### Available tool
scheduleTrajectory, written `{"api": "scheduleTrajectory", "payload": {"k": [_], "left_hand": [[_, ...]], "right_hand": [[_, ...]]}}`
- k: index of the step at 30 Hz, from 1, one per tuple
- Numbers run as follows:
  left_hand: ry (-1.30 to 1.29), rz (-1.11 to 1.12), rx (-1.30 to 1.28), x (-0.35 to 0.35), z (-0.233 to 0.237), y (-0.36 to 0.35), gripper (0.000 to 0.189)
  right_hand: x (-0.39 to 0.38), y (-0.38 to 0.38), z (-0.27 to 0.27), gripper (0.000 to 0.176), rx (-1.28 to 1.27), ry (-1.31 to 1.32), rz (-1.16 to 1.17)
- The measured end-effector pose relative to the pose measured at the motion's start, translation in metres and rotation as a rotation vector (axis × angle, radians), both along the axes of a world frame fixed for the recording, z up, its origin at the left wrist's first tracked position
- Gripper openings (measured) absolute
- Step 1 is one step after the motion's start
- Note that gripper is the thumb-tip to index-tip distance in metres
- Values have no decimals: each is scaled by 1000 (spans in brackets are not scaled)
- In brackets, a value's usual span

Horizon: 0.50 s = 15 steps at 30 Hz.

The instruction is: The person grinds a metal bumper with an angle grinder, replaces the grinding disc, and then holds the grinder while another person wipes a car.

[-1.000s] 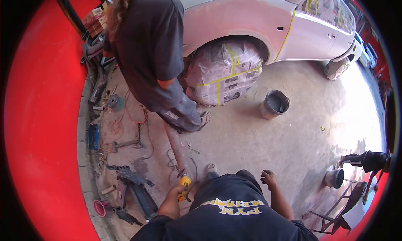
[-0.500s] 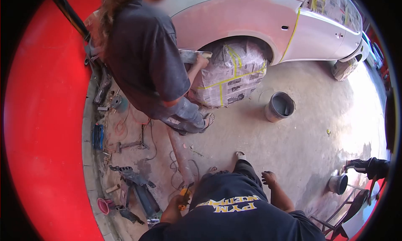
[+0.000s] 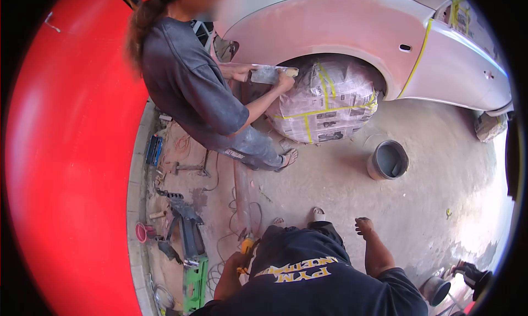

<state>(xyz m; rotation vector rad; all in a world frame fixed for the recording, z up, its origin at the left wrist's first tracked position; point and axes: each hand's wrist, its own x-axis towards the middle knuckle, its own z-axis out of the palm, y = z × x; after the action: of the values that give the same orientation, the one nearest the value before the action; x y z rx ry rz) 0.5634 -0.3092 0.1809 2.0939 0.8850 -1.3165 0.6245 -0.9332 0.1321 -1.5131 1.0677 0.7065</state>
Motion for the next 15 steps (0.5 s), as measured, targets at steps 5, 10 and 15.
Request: {"api": "scheduleTrajectory", "payload": {"k": [5,10,15], "left_hand": [[-25,352,-193,-34,-12,-25,38],[-121,-16,-61,-10,130,-105,35],[-1,202,-85,-6,127,-124,30]], "right_hand": [[23,-50,-22,45,-18,-17,-3],[27,-49,-20,47,54,-144,-89],[11,-33,-6,45,86,-40,-22]]}}
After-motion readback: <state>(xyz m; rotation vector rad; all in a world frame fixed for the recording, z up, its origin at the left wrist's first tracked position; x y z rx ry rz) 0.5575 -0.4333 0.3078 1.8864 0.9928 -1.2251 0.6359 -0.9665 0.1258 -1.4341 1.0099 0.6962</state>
